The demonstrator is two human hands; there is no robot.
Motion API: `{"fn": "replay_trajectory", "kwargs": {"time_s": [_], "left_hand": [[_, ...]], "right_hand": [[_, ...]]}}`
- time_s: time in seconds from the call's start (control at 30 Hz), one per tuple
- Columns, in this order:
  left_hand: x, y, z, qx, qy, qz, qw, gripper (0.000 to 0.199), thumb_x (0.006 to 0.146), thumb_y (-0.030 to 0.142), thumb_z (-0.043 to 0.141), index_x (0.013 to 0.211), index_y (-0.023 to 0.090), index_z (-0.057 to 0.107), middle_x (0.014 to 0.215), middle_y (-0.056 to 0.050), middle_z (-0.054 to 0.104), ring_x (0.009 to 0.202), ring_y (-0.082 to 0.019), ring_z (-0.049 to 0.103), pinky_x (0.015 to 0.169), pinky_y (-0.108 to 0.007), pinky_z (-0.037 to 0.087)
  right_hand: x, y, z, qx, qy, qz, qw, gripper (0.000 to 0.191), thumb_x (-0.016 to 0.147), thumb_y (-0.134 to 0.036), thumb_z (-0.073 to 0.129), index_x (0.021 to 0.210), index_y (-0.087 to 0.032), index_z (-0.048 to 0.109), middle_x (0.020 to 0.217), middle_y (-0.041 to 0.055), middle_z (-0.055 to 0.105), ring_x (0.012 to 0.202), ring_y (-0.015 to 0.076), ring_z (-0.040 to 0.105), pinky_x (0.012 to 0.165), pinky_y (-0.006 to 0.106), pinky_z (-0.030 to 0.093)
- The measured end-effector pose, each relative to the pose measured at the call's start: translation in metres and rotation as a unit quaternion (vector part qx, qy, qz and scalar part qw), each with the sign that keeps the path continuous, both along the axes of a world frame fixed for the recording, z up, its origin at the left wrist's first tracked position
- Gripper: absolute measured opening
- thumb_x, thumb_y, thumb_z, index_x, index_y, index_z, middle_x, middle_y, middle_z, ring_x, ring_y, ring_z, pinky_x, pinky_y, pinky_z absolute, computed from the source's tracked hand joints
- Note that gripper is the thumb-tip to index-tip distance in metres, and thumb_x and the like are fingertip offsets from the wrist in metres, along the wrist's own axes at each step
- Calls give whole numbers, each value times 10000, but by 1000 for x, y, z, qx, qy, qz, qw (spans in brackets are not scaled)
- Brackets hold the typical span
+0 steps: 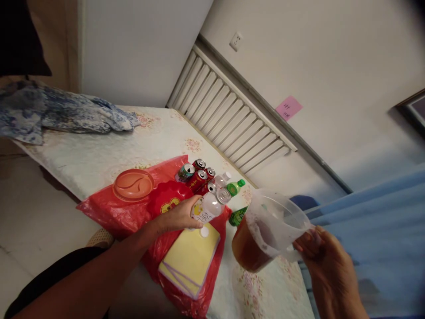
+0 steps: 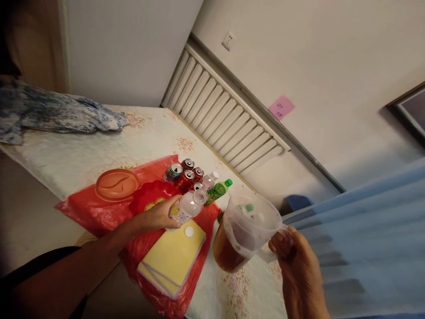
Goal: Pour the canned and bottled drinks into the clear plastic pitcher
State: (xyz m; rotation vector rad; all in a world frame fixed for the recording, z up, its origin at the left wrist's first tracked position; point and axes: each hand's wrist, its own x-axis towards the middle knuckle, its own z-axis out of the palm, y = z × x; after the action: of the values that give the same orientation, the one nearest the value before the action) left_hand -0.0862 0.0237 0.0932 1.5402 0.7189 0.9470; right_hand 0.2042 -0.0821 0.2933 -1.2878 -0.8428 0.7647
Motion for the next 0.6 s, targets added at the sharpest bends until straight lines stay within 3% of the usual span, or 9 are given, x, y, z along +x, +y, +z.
{"fn": "replay_trajectory", "kwargs": {"time_s": [0.17, 0.27, 0.43, 0.6], "left_hand": [[-2, 11, -11, 36, 32, 115, 992, 645, 619, 241, 732, 1224, 202, 510, 1118, -48, 616, 960, -232, 630, 753, -302, 524], [-1, 19, -25, 58, 37, 152, 986, 658, 617, 225, 731, 1235, 207, 504, 1183, -69, 587, 1043, -247, 610, 840, -327, 519], [-2, 26, -40, 47, 41, 155, 986, 698, 612, 171, 696, 1271, 223, 473, 1220, -75, 599, 1099, -264, 597, 917, -363, 499], [-3, 28, -42, 29, 58, 141, 988, 705, 607, 168, 661, 1283, 226, 467, 1250, -73, 603, 1155, -276, 576, 952, -378, 486]], "right_hand": [[1, 4, -12, -30, -28, 70, 997, 420, 663, -368, 742, 476, -210, 401, 448, -77, 289, 407, 65, 265, 403, 241, 320], [7, 9, -17, -43, -65, 102, 992, 437, 722, -413, 709, 490, -218, 394, 449, -74, 280, 411, 75, 261, 415, 256, 315], [19, 19, -17, -61, -112, 171, 977, 460, 805, -450, 663, 503, -216, 408, 454, -62, 297, 422, 84, 265, 429, 263, 272], [13, 29, -14, -73, -160, 215, 961, 544, 841, -531, 621, 471, -215, 378, 432, -55, 290, 409, 76, 235, 422, 262, 183]]}}
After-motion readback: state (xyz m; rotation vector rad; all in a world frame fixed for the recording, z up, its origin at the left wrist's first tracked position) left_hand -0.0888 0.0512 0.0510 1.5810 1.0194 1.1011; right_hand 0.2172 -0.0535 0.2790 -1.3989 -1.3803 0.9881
